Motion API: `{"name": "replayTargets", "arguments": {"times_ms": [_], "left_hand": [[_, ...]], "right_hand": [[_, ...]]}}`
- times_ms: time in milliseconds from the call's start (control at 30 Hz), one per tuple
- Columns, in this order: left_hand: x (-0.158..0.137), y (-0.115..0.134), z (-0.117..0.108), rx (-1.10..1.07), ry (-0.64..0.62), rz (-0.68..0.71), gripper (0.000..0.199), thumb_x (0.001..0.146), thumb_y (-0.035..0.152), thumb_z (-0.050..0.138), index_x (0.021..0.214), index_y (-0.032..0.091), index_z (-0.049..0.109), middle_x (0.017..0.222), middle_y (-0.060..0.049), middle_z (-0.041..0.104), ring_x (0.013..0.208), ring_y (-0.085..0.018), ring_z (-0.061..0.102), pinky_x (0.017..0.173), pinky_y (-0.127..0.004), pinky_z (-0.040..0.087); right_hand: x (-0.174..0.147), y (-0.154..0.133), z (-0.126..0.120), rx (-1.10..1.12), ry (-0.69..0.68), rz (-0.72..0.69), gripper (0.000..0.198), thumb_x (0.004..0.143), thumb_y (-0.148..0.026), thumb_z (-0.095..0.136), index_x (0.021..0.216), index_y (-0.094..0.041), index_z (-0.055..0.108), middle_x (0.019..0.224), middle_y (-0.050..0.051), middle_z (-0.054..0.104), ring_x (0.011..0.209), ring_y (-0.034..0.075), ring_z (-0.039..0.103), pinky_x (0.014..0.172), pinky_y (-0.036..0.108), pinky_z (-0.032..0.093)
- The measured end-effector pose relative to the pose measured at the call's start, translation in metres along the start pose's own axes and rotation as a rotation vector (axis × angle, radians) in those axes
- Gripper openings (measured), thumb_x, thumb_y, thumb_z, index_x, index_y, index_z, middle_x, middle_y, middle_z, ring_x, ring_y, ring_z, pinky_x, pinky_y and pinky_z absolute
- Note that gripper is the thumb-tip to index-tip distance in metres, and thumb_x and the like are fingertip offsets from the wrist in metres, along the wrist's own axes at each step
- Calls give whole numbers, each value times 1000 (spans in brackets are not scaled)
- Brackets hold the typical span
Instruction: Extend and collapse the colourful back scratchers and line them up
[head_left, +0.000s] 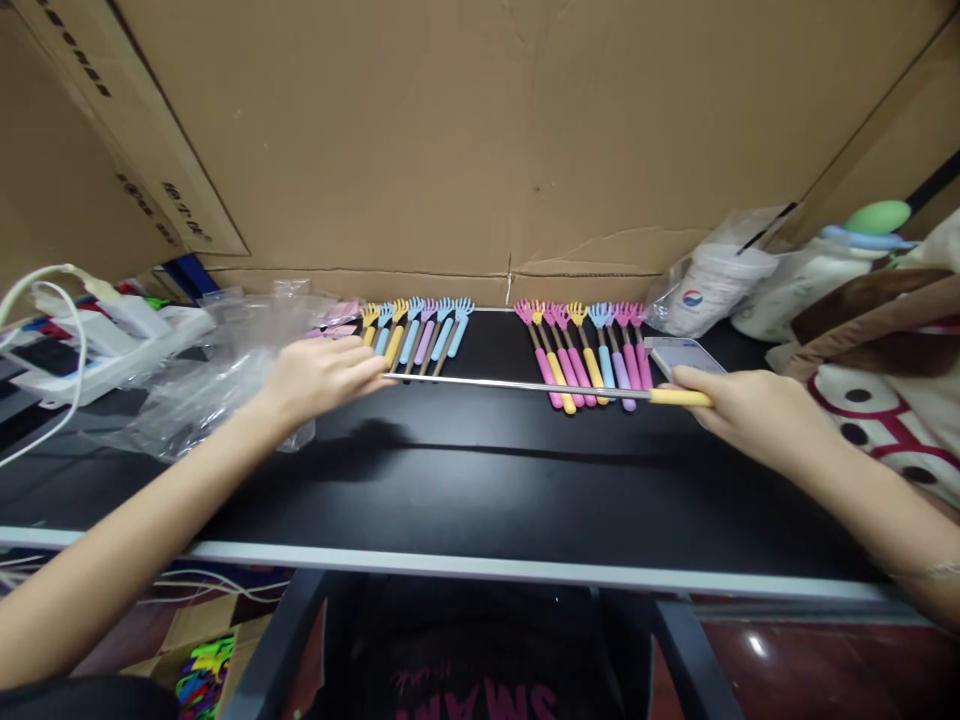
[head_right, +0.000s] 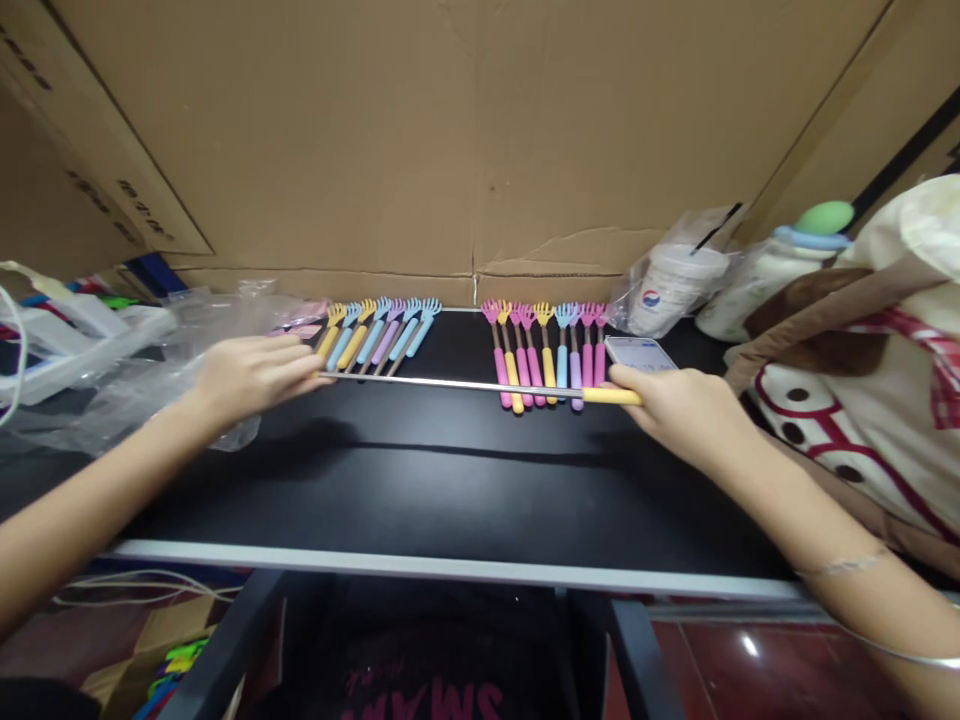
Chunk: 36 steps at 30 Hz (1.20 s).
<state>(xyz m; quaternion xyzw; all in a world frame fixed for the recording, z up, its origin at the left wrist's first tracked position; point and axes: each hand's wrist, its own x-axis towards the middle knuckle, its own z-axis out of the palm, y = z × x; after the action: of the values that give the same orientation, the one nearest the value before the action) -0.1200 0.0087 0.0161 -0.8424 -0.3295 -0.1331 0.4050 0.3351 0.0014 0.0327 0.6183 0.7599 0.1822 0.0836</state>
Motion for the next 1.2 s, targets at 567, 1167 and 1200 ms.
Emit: {"name": "replayTargets", "arguments": {"times_ms": [567, 1167, 1200], "left_hand": [[82, 83, -19, -229, 3, 27, 32, 93, 37, 47, 68, 17, 52, 57, 1, 54, 53, -13, 51, 44, -26, 17], [21, 30, -15, -4, 48, 107, 28, 96, 34, 42, 76, 20, 56, 63, 3, 59, 61, -11, 53, 53, -23, 30], [9, 19, -15, 72, 26, 96, 28, 96, 34, 42, 76, 21, 57, 64, 3, 59, 61, -11, 52, 54, -23, 31]], "right_hand": [[7, -88, -19, 147, 327, -375, 28, 92, -35, 36, 82, -19, 57, 59, 2, 60, 52, 13, 53, 50, 25, 17], [-3, -4, 9, -100, 647, -410, 37, 92, -40, 37, 67, -20, 55, 57, -1, 56, 52, 9, 46, 49, 24, 18], [-5, 12, 14, -89, 650, -349, 38, 92, -42, 37, 66, -20, 56, 58, -1, 58, 53, 9, 47, 48, 25, 18]]}}
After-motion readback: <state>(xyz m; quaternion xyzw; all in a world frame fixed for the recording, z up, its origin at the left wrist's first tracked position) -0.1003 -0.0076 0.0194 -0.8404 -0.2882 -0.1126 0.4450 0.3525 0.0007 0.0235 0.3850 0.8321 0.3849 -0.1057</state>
